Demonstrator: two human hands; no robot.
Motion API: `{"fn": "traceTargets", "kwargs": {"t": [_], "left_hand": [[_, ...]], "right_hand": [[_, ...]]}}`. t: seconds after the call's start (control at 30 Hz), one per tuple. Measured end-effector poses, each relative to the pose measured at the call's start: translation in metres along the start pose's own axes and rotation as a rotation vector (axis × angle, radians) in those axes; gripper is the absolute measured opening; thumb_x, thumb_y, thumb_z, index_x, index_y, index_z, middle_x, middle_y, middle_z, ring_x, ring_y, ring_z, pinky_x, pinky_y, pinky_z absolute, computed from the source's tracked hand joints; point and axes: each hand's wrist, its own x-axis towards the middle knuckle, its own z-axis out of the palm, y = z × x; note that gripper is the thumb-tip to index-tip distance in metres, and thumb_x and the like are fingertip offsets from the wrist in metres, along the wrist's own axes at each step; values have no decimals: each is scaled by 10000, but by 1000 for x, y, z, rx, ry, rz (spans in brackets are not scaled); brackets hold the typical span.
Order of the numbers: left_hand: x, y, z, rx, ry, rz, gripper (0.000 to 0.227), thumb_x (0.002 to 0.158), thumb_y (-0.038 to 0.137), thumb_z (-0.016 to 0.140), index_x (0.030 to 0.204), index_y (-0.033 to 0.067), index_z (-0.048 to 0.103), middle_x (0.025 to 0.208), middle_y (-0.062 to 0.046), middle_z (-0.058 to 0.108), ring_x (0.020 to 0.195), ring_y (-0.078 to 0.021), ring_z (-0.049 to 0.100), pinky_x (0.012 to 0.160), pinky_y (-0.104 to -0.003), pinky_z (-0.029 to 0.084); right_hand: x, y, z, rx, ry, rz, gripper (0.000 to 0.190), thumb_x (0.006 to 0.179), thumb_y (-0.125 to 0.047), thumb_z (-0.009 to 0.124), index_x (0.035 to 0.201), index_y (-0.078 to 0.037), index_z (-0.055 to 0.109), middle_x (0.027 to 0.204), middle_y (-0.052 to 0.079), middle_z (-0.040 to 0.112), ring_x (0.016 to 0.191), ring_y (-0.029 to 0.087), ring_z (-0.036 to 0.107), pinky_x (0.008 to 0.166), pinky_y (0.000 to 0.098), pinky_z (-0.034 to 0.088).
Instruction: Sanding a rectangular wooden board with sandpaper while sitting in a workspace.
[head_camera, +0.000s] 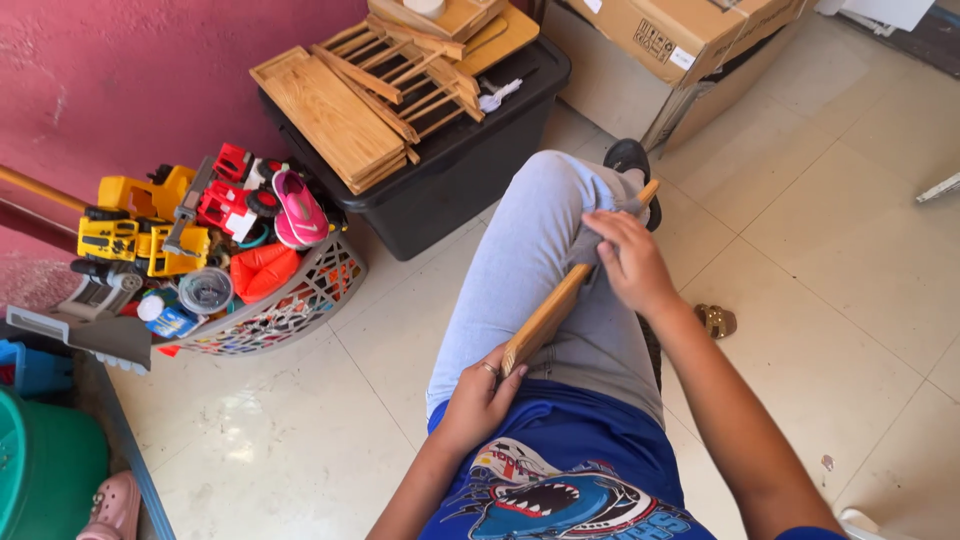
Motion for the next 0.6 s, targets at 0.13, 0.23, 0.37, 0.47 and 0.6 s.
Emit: {"fn": "traceTargets", "kwargs": {"t": [0.13,0.23,0.37,0.47,0.6], "left_hand": [[5,-4,-5,20,6,-58,298,988,129,657,1272,46,622,786,-164,669,637,-219,588,614,-337,496],[2,-23,0,-8,44,-95,282,1000,144,654,1256,29,624,790,-152,679,654,-187,588,613,-338,503],[0,-59,4,-315,155,-143,388,1026,166,609,1377,12,543,1043,-121,697,927,-137,615,809,-302,514],[-1,-89,3,-609,205,-132,506,1034,181,560,1493,9,434,1341,-105,652,1209,-136,598,1033,-290,461],[8,-83,-1,-659,247,-229,536,1039,224,540,1520,26,411,1420,-115,606,1295,-149,549,1108,-308,410]], "right_hand": [[15,48,-2,-65,49,56,311,1065,-169,540,1330,-51,653,1321,163,661,1298,341,584,1163,434,409],[18,84,7,-61,68,94,321,1098,-189,499,1351,-42,632,1359,179,643,1329,356,564,1165,427,400],[15,159,51,-151,313,48,388,1147,-223,471,1451,8,540,1528,302,499,1408,441,461,1167,447,352],[-14,213,84,-64,266,471,447,1097,-278,466,1457,-16,500,1391,260,582,1298,417,544,1072,432,422],[-30,196,83,-156,345,559,400,1096,-295,472,1372,-26,581,1303,256,647,1199,435,614,994,449,486]]}}
